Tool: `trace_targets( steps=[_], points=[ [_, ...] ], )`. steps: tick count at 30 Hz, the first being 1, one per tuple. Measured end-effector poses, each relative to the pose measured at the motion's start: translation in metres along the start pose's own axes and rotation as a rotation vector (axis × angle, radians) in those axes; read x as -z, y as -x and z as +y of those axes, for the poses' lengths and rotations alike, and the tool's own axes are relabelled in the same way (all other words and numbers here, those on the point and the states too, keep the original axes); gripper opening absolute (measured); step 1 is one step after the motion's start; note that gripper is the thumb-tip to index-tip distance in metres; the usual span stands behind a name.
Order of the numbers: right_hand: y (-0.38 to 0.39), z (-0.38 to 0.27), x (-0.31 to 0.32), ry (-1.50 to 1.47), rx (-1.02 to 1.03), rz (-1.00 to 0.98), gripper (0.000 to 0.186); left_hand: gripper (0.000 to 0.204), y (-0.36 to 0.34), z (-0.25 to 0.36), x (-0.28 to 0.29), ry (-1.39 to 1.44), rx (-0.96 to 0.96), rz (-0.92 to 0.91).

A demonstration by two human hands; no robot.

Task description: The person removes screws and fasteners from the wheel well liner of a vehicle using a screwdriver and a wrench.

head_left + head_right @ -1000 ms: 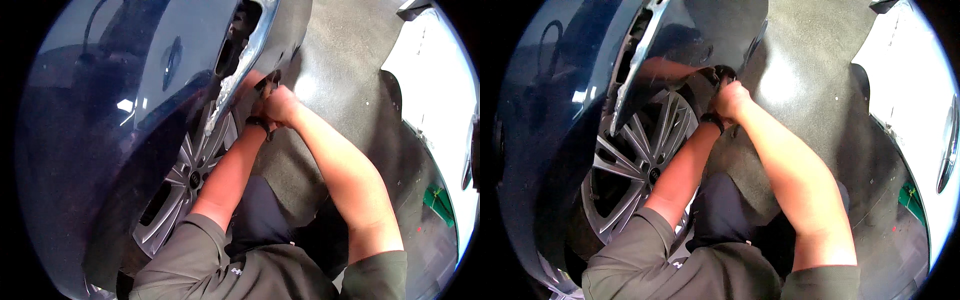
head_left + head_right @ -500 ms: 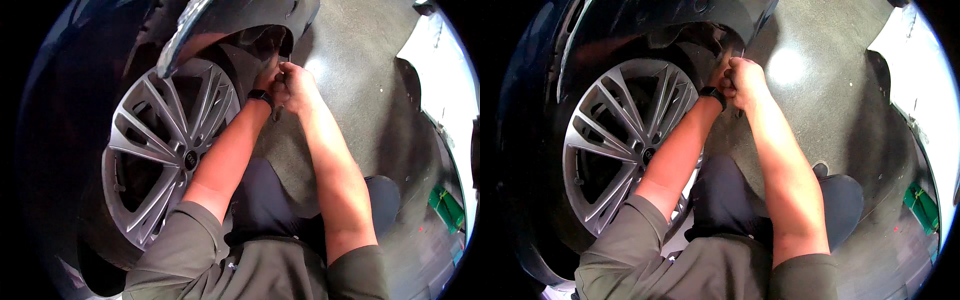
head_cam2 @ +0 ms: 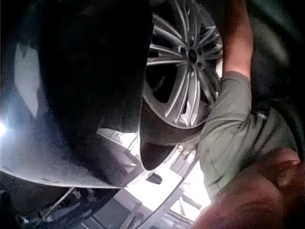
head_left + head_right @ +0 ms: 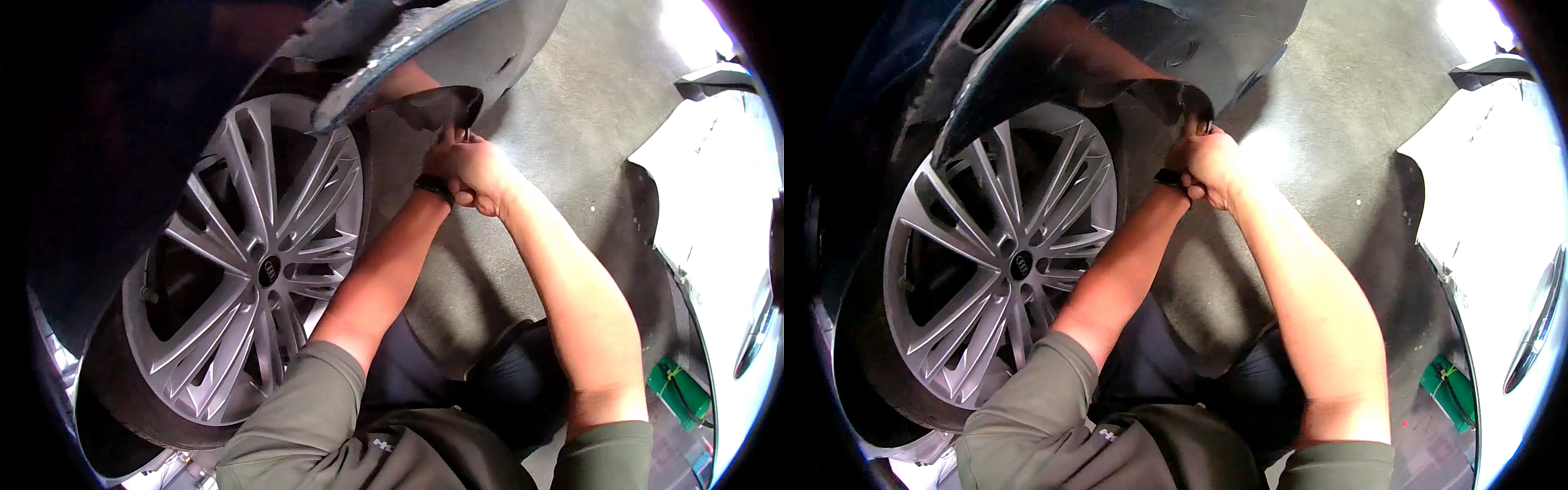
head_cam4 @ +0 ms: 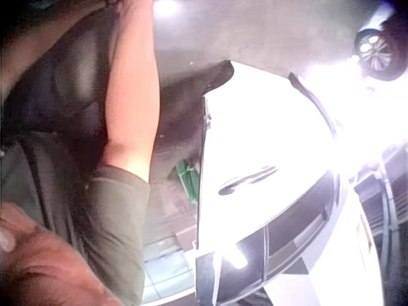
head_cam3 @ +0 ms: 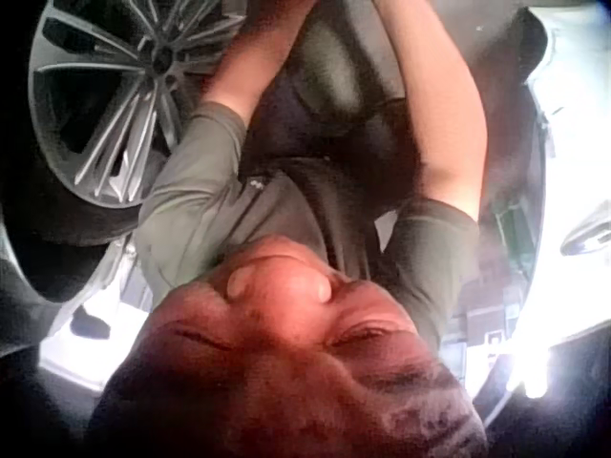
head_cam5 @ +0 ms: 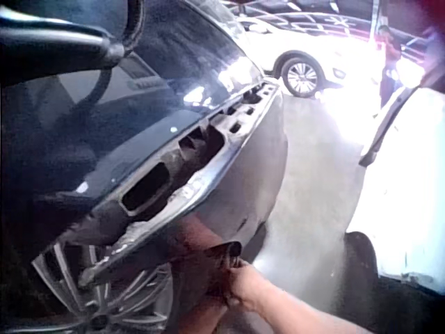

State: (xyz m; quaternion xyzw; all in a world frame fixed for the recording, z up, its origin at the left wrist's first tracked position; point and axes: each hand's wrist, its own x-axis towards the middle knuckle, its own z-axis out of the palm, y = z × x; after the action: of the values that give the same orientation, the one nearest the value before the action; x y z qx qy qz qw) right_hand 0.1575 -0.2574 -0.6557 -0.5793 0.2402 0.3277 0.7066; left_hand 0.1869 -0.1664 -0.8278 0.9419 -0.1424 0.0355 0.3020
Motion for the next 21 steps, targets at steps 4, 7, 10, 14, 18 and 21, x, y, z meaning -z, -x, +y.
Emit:
trace_targets(
  steps=[4,7,10,14,18,21],
  points=[
    [0.017,-0.023,0.001,0.299,-0.088,-0.037,0.014,0.042,-0.001,-0.002,0.000,0.004,-0.186,0.219],
    [0.002,-0.010,0.014,0.348,-0.104,-0.129,0.011,0.043,0.000,0.014,0.007,1.118,0.217,0.108],
    [0.005,-0.022,0.008,0.518,-0.130,-0.150,0.008,0.040,0.018,0.024,0.035,0.868,0.380,0.073],
    [-0.009,-0.006,0.005,1.491,0.132,-0.323,0.011,0.027,0.027,0.039,0.067,0.166,0.203,-0.054],
    [-0.024,0.041,0.007,1.762,0.303,-0.111,0.020,0.056,0.030,0.014,0.048,0.029,0.084,0.091],
    [-0.016,0.052,0.000,1.026,0.087,0.241,0.045,0.035,0.031,0.004,0.052,0.032,0.033,0.058]
  ],
)
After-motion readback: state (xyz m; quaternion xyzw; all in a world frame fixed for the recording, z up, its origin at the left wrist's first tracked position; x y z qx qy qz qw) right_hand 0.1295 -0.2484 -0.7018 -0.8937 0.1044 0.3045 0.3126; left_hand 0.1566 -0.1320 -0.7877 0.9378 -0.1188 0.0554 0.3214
